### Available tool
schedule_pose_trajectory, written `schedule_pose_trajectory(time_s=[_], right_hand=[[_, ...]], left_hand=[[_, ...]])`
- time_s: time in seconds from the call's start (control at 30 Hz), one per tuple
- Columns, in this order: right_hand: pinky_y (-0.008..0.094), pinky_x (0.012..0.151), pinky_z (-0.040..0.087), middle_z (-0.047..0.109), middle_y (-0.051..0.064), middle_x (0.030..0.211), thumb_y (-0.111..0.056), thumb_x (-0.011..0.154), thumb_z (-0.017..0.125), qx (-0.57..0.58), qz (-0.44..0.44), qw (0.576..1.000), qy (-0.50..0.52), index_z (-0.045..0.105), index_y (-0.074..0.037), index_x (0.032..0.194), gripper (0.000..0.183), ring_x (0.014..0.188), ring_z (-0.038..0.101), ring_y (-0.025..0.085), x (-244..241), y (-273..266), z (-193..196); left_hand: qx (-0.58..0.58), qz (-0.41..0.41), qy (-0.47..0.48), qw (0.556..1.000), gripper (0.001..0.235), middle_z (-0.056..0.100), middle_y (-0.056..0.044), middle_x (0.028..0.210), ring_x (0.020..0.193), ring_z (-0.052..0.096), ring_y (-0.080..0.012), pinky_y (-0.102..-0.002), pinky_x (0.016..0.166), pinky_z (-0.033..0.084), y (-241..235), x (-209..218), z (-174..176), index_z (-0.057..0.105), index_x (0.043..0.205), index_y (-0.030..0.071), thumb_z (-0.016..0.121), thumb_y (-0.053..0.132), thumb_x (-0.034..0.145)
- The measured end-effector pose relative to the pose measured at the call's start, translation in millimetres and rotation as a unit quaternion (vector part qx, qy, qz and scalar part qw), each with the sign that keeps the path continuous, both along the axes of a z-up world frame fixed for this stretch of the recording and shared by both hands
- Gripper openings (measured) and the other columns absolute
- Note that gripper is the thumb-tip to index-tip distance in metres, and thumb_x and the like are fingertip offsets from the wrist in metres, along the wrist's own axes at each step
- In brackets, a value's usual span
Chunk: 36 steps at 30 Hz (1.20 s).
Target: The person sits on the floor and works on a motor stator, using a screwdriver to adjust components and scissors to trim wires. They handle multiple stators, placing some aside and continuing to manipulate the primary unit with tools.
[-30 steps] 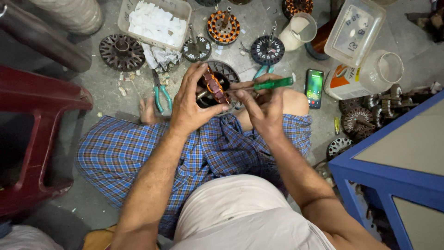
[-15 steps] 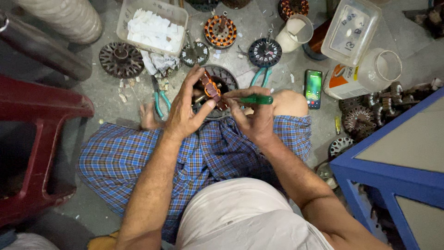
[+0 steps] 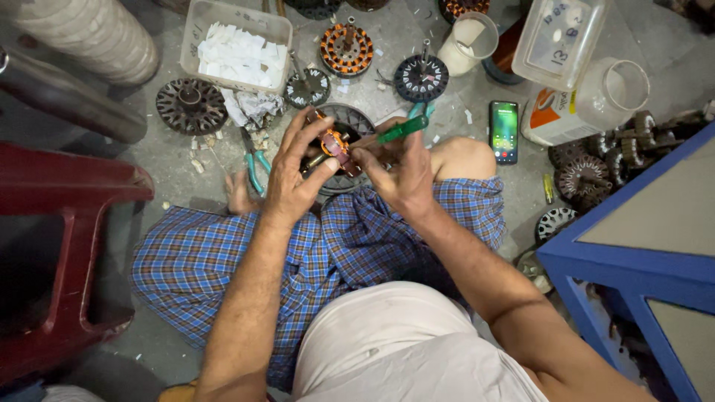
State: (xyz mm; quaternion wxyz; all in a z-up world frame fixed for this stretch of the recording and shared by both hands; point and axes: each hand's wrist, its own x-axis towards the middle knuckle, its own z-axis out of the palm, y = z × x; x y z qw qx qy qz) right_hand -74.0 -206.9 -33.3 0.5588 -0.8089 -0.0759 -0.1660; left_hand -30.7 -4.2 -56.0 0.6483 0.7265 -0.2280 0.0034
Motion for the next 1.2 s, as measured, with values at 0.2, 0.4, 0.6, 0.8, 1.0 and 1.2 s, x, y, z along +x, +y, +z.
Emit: schedule_pose_trajectory(time_s=[0.2,0.4,0.6,0.8,1.0,1.2], right_hand=[[0.036,0.092,0.065,0.068,0.022,0.113,0.010,0.098,0.067,0.270,0.064,0.960,0.040,0.034,-0.004,0.130,0.048,0.104,0.075,0.026,4,-4,-16],[0.038,0.095,0.066,0.068,0.026,0.116,0.010,0.099,0.063,0.258,0.062,0.964,0.003,0.032,-0.007,0.119,0.041,0.110,0.075,0.028,-2,-3,-23],[0.035,0.079,0.068,0.074,0.027,0.105,0.007,0.099,0.067,0.052,0.062,0.993,-0.091,0.039,-0.003,0.106,0.030,0.096,0.078,0.026,-2,-6,-11],[0.035,0.080,0.065,0.074,0.025,0.108,0.007,0.101,0.067,0.060,0.088,0.992,-0.071,0.044,0.000,0.104,0.024,0.094,0.076,0.023,-5,0,2],[0.032,0.075,0.065,0.077,0.021,0.103,0.007,0.097,0.070,0.005,0.073,0.997,-0.019,0.044,-0.001,0.103,0.028,0.088,0.077,0.020,2,-2,9],[0.033,0.087,0.064,0.074,0.023,0.116,0.009,0.102,0.066,0.008,0.125,0.991,-0.048,0.040,-0.002,0.111,0.030,0.102,0.074,0.022,0,-6,15]], left_hand=[[-0.017,-0.004,-0.009,1.000,0.057,0.039,-0.018,0.166,0.142,0.057,-0.0304,-0.037,0.105,0.058,-2,2,-2,0.056,0.148,0.014,0.070,0.022,0.093],[-0.022,-0.006,-0.006,1.000,0.059,0.040,-0.017,0.165,0.142,0.058,-0.0305,-0.038,0.104,0.059,-2,1,-8,0.056,0.149,0.014,0.071,0.022,0.093],[-0.018,0.004,-0.001,1.000,0.058,0.040,-0.017,0.165,0.141,0.058,-0.0315,-0.041,0.105,0.062,-4,2,-10,0.057,0.148,0.018,0.072,0.026,0.092],[0.001,0.006,-0.009,1.000,0.057,0.041,-0.018,0.165,0.143,0.057,-0.0320,-0.040,0.106,0.059,-1,2,-7,0.059,0.147,0.017,0.074,0.025,0.092],[0.019,0.017,-0.024,0.999,0.059,0.042,-0.019,0.165,0.150,0.051,-0.0360,-0.044,0.119,0.050,0,1,-7,0.058,0.149,0.017,0.074,0.027,0.093],[0.045,0.076,-0.104,0.991,0.067,0.036,-0.020,0.168,0.154,0.046,-0.0395,-0.047,0.126,0.042,-4,-9,-12,0.047,0.156,0.018,0.076,0.030,0.096]])
